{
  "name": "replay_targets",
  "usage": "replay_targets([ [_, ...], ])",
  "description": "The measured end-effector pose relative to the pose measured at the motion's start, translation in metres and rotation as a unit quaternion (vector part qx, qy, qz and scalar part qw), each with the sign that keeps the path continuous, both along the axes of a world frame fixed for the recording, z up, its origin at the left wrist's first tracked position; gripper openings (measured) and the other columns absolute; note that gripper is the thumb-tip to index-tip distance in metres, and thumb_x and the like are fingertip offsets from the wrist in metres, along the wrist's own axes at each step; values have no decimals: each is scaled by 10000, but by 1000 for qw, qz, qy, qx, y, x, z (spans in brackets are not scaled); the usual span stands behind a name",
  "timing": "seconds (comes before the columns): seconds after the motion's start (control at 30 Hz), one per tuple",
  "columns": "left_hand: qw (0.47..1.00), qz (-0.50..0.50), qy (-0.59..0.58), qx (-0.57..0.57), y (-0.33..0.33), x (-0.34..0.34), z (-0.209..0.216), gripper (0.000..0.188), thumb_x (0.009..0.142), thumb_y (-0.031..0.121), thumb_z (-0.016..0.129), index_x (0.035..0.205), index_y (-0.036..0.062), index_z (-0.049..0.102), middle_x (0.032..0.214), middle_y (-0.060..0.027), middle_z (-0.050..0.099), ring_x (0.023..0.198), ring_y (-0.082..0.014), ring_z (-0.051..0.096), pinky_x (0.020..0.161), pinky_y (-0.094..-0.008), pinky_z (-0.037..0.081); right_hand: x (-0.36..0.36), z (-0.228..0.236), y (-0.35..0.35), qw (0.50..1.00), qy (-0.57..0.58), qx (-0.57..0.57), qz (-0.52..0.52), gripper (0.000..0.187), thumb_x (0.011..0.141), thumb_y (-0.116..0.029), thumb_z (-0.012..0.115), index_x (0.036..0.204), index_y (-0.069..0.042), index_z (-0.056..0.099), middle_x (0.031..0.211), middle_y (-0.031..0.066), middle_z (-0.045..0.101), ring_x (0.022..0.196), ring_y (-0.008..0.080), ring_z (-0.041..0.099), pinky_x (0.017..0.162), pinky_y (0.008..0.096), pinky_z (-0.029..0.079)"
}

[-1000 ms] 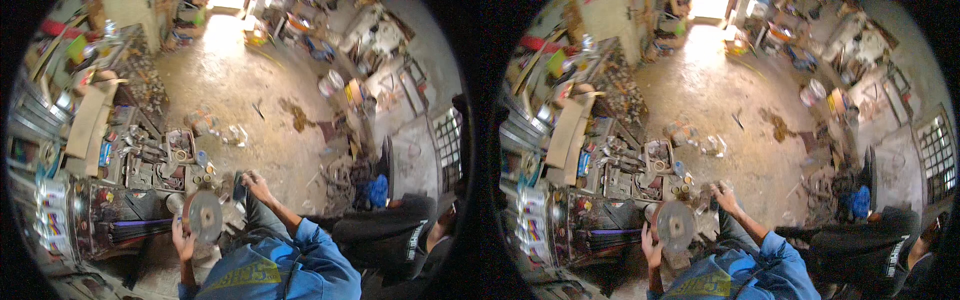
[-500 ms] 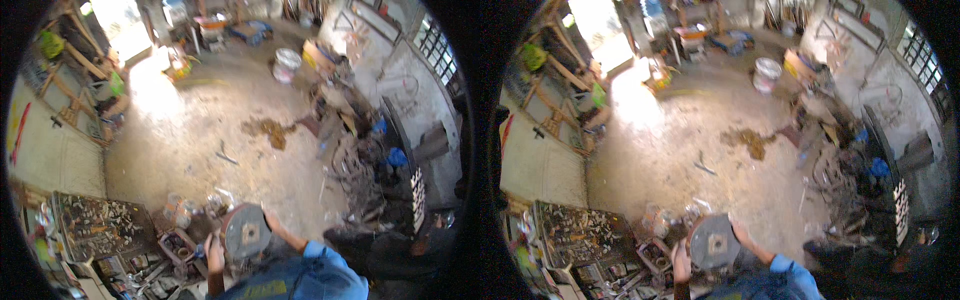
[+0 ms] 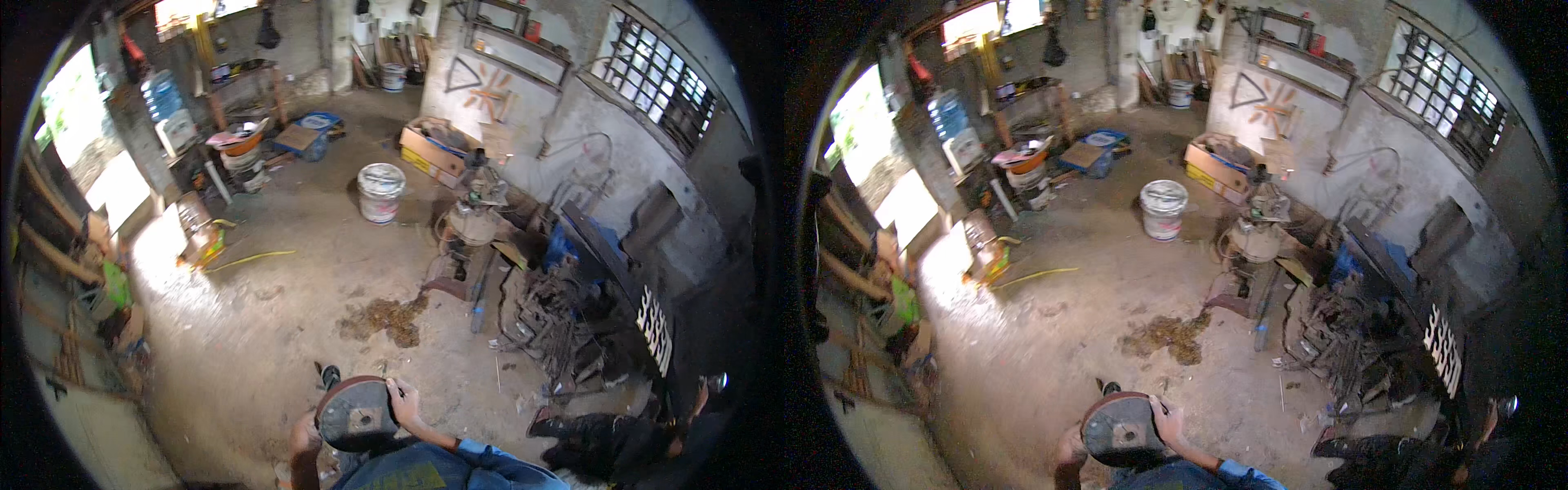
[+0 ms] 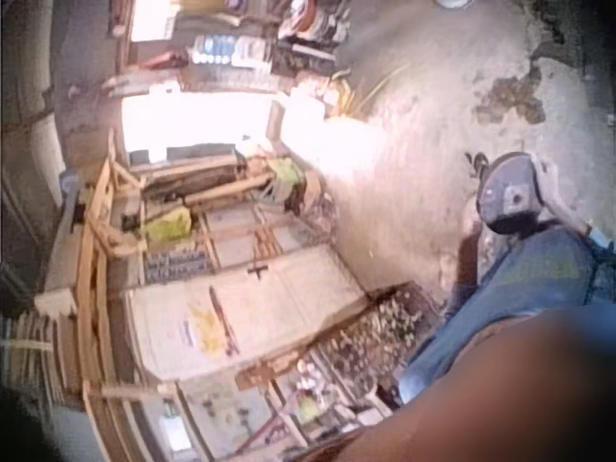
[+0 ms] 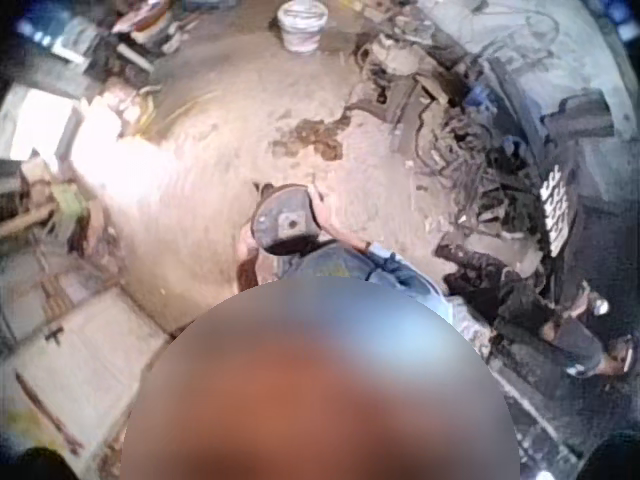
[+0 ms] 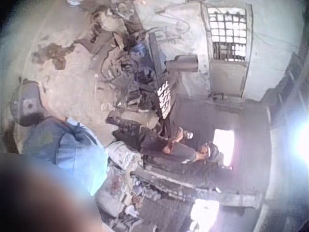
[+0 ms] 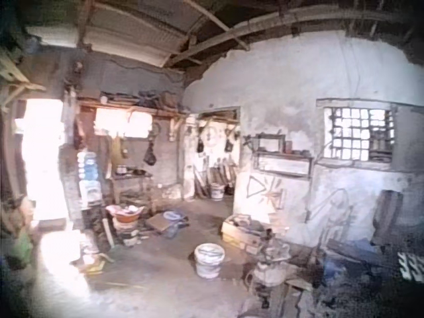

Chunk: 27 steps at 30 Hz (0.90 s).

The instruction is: The person sits on the floor and applies glue from a white tube to the edge of a circular sanding disc. They repeatedly squeeze glue along the perimeter and spread it with a finger, then flip the disc to apply glue to the other side. The person then stands and moves to a bench grinder, placing the disc on the machine.

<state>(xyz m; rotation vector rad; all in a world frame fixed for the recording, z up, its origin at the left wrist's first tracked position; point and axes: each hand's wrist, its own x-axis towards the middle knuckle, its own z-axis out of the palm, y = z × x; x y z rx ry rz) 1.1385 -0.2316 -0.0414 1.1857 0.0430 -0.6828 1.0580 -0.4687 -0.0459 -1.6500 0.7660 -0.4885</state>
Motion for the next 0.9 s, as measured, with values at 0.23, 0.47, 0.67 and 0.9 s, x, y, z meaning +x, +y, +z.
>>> replay_targets([
  [0.23,987,-105,39,-118,-134,273,41,281,986,184,573,1167,-16,652,1091,-106,708,1041,-200,657,976,-343,490,206,47,-82,982,71,30,-171,340,982,-279,641,989,57,693,770,91,672,757,131,555,702,327,473],
  [0.47,975,-173,-82,113,-344,463,98,278,956,181,629,1142,-18,684,1141,-134,717,1074,-238,675,956,-334,504,340,55,-214,921,-101,165,-337,454,1066,-417,465,1022,-13,669,913,22,636,852,153,553,800,315,468],
  [0.67,788,-299,-532,83,-566,594,101,357,875,63,701,1222,-18,671,1216,-150,705,1151,-174,640,1000,-309,488,466,-12,-373,806,-225,459,-298,783,1022,-634,374,1489,-7,414,1509,104,436,1371,267,406,1175,375,291],
  [0.9,868,-305,-370,125,-773,799,118,306,830,-3,723,1136,-23,713,1164,-156,724,1062,-167,673,942,-307,521,599,-35,-616,910,-69,336,-233,594,1044,-419,520,1475,-24,414,1332,96,578,1201,210,539,1045,387,430],
])
